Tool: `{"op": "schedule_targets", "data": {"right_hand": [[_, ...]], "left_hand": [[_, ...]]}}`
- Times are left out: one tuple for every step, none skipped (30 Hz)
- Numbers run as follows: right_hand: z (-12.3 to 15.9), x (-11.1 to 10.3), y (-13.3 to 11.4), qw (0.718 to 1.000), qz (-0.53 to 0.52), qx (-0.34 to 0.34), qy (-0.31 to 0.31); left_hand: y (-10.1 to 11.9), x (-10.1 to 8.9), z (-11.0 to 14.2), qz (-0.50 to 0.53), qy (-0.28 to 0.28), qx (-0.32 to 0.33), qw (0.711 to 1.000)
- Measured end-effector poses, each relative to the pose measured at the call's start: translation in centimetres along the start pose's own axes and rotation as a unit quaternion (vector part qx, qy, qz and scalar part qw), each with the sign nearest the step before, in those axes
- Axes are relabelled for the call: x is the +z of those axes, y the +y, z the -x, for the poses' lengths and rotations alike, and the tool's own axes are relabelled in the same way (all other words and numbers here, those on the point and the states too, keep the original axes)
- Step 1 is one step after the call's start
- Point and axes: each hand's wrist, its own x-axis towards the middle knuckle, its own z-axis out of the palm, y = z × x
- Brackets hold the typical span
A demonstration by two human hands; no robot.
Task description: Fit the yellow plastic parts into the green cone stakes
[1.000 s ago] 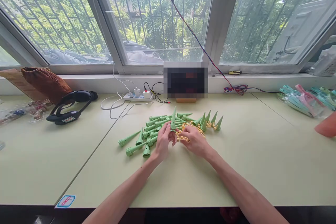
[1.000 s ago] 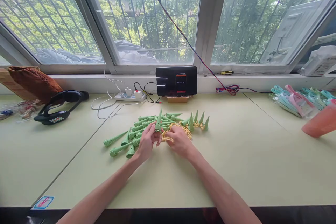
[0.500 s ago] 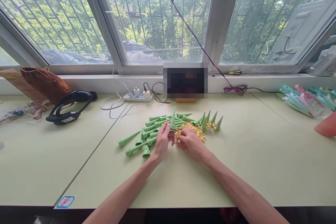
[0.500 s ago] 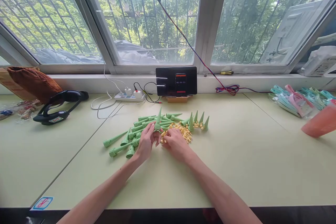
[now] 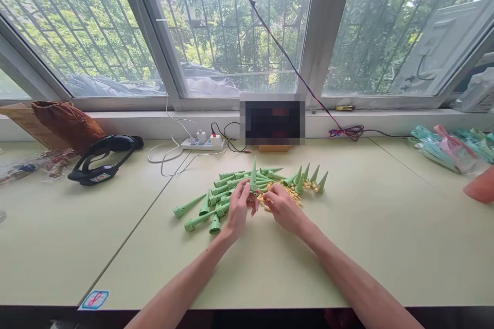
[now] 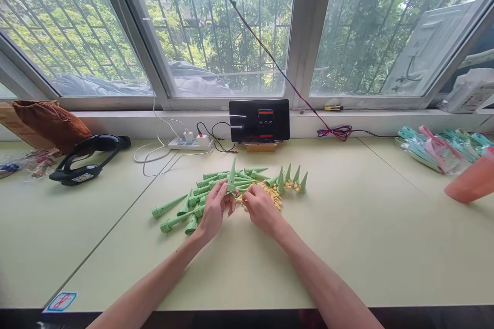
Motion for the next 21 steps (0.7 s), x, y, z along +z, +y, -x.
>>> {"op": "schedule_targets", "data": {"right_hand": [[-0.1, -0.3, 0.0, 1.0, -0.012, 0.007, 0.013], [-0.2, -0.5, 0.0, 0.999, -0.023, 0.017, 0.024], [-0.3, -0.8, 0.1, 0.998, -0.033, 0.029, 0.036], [-0.3, -1.0, 0.1, 0.997, -0.042, 0.04, 0.048], [-0.4, -1.2, 0.1, 0.996, -0.05, 0.048, 0.059], [-0.4, -1.3, 0.1, 0.994, -0.057, 0.053, 0.071], [-0.5, -1.4, 0.0, 0.994, -0.061, 0.053, 0.08], [-0.5, -1.5, 0.0, 0.993, -0.064, 0.05, 0.085], [-0.5, -1.5, -0.1, 0.993, -0.066, 0.045, 0.089], [-0.5, -1.5, -0.1, 0.993, -0.066, 0.039, 0.089], [-0.5, -1.5, -0.2, 0.993, -0.066, 0.033, 0.088], [-0.5, -1.5, -0.2, 0.994, -0.067, 0.027, 0.086], [-0.5, -1.5, -0.3, 0.994, -0.068, 0.023, 0.084], [-0.5, -1.5, -0.3, 0.994, -0.07, 0.02, 0.083], [-0.5, -1.5, -0.4, 0.994, -0.071, 0.018, 0.083], [-0.5, -1.5, -0.4, 0.994, -0.073, 0.016, 0.084], [-0.5, -1.5, -0.4, 0.994, -0.074, 0.015, 0.085], [-0.5, -1.5, -0.4, 0.993, -0.075, 0.014, 0.086], [-0.5, -1.5, -0.3, 0.993, -0.075, 0.014, 0.087], [-0.5, -1.5, -0.3, 0.993, -0.076, 0.014, 0.088], [-0.4, -1.5, -0.3, 0.993, -0.077, 0.014, 0.089]], "left_hand": [[0.0, 0.0, 0.0, -0.002, 0.001, 0.001, 1.0], [0.1, 0.0, 0.0, -0.005, 0.003, 0.002, 1.0], [0.1, 0.0, 0.1, -0.009, 0.004, 0.002, 1.0], [0.1, 0.1, 0.1, -0.015, 0.004, 0.001, 1.0], [0.2, 0.1, 0.1, -0.022, 0.001, -0.001, 1.0], [0.2, 0.1, 0.2, -0.031, -0.006, -0.003, 0.999], [0.2, 0.1, 0.2, -0.042, -0.015, -0.004, 0.999], [0.2, 0.1, 0.3, -0.055, -0.026, -0.004, 0.998], [0.2, 0.2, 0.3, -0.068, -0.036, -0.003, 0.997], [0.1, 0.2, 0.3, -0.081, -0.044, 0.0, 0.996], [0.0, 0.2, 0.4, -0.093, -0.051, 0.004, 0.994], [0.0, 0.2, 0.4, -0.103, -0.055, 0.009, 0.993], [-0.1, 0.2, 0.4, -0.11, -0.057, 0.014, 0.992], [-0.1, 0.2, 0.4, -0.115, -0.057, 0.017, 0.992], [-0.1, 0.2, 0.4, -0.119, -0.057, 0.019, 0.991], [-0.1, 0.2, 0.4, -0.122, -0.056, 0.02, 0.991], [-0.1, 0.2, 0.4, -0.126, -0.054, 0.02, 0.99], [-0.1, 0.2, 0.4, -0.129, -0.053, 0.019, 0.99], [0.0, 0.2, 0.4, -0.132, -0.051, 0.018, 0.99], [0.0, 0.2, 0.4, -0.134, -0.051, 0.018, 0.989], [0.1, 0.2, 0.5, -0.138, -0.052, 0.019, 0.989]]}}
